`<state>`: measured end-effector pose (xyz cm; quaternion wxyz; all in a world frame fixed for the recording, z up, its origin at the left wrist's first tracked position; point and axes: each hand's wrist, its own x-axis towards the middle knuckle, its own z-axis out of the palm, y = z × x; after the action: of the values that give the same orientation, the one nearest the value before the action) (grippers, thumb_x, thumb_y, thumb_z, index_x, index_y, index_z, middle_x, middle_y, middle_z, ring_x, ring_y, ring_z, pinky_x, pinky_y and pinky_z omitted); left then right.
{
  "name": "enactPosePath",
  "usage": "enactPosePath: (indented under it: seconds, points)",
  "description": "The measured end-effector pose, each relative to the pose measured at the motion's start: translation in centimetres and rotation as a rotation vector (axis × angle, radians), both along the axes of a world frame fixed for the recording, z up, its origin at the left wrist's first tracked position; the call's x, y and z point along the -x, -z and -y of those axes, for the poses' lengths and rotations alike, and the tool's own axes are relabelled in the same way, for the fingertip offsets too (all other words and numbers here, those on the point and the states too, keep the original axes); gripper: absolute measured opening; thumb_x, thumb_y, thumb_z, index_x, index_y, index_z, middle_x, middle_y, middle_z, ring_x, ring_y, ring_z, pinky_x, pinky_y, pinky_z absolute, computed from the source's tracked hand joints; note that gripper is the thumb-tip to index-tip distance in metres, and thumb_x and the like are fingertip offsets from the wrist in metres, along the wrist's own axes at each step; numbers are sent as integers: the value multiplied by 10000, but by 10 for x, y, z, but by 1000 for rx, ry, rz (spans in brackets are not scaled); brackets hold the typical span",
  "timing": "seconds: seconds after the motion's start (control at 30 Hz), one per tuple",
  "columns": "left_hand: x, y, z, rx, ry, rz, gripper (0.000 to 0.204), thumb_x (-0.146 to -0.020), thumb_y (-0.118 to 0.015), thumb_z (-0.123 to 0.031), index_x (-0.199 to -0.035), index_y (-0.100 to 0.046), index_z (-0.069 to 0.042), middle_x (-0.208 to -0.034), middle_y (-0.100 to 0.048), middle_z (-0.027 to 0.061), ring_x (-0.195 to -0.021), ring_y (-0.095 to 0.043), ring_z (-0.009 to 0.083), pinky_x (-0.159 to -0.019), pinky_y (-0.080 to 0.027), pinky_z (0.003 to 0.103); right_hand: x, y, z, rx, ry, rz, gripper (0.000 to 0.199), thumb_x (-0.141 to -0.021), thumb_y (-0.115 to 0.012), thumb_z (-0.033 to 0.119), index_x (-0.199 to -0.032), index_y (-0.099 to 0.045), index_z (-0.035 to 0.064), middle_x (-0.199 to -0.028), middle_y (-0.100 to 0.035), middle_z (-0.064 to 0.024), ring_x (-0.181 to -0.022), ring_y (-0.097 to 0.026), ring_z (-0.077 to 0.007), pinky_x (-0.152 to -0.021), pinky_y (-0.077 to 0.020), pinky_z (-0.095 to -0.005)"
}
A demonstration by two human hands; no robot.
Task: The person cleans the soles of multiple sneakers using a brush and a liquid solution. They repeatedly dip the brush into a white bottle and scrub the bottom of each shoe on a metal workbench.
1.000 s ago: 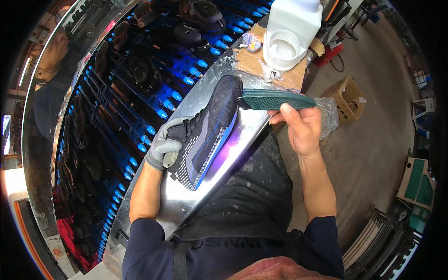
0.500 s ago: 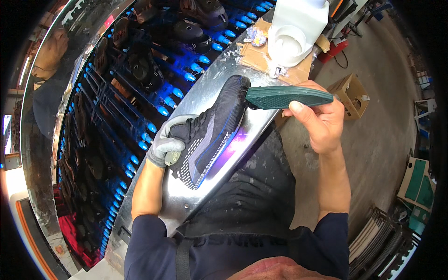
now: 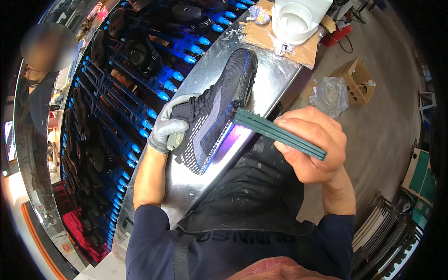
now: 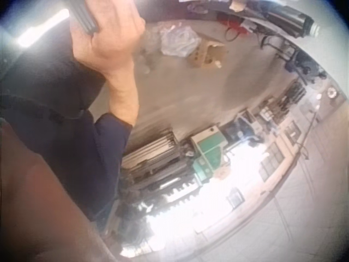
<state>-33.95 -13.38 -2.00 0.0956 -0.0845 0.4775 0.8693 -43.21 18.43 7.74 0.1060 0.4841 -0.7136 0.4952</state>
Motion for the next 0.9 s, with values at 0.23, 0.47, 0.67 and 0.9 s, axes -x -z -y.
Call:
enactPosePath:
  seconds: [0.23,0.47,0.67,0.9]
  points:
    - [3,10,7,-64,3,6,771,-707,-763,-91,-1413,-516,98,-1312,-669,217,-1157,-695,292,-1081,-524,407,-13,82,13,495,33,485,249,-894,-734,-34,-1137,-694,-73,-1024,-731,-202,-904,-715,-250,-791,-573,-336]
    - [4,7,5,-75,30,-44,694,-758,-716,-35,-1414,-521,84,-1292,-681,179,-1163,-686,249,-1070,-520,374,-13,44,-4,323,57,327,220,-866,-751,-19,-1073,-710,-81,-972,-721,-170,-832,-676,-197,-729,-543,-310]
    - [9,5,1,-20,48,-62,716,-746,-733,-64,-1410,-520,100,-1325,-663,206,-1177,-683,278,-1089,-514,393,1,21,-6,175,149,254,186,-864,-763,-11,-1028,-705,-78,-947,-708,-160,-806,-682,-201,-704,-538,-292]
    - [11,-8,-8,-52,75,-11,751,-738,-772,-120,-1408,-515,102,-1342,-647,235,-1200,-675,304,-1099,-519,430,-25,25,2,128,155,-21,216,-804,-792,-16,-1004,-716,-46,-907,-708,-145,-732,-709,-247,-643,-562,-313]
